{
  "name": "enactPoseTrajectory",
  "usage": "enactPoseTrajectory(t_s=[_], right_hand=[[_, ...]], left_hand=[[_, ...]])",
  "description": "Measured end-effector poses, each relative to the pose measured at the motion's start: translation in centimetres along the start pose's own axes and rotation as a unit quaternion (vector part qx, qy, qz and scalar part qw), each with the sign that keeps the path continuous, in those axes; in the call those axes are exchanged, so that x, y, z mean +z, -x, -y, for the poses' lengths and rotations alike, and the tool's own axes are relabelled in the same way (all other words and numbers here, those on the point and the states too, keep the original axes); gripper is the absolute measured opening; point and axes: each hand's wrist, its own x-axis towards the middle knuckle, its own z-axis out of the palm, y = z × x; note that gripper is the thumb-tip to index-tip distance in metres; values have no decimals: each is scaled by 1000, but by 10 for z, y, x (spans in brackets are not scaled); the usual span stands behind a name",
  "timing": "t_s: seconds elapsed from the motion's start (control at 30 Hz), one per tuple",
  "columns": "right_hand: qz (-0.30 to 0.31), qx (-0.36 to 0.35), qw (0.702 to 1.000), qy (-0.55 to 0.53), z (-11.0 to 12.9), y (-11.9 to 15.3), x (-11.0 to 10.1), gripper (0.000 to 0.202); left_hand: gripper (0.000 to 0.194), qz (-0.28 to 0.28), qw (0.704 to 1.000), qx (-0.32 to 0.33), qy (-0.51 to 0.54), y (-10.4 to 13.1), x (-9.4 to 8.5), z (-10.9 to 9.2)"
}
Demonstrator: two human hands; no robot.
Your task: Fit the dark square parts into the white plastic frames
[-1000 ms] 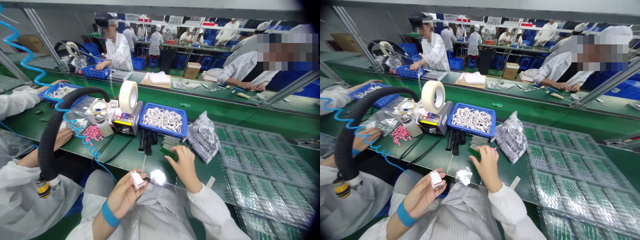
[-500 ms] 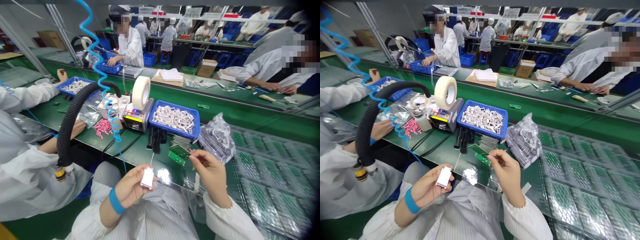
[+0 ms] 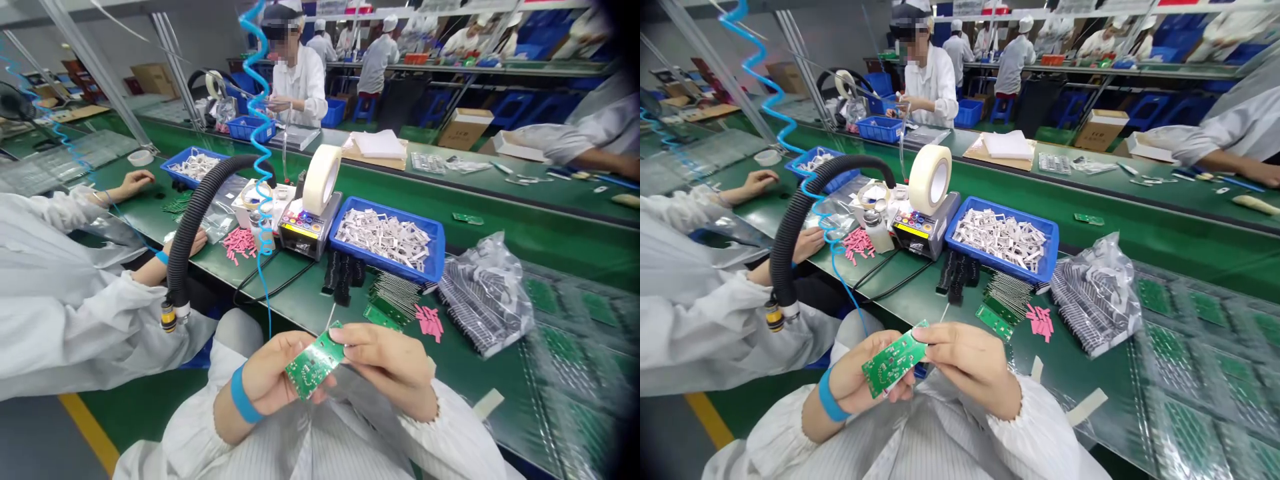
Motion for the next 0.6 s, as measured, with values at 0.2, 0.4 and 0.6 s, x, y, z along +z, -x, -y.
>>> enactPoseTrajectory(t_s=[0.2, 0.4, 0.6], right_hand=[[23, -10, 1000, -3, -2, -4, 2, 18], [52, -29, 998, 13, -4, -3, 3, 18], [67, -71, 994, 52, -9, 2, 4, 26]], left_hand=[[34, -6, 1000, 8, -4, 3, -2, -2], [30, -7, 1000, 1, 5, 3, -10, -1], [28, 0, 1000, 2, 28, 3, -15, -1]])
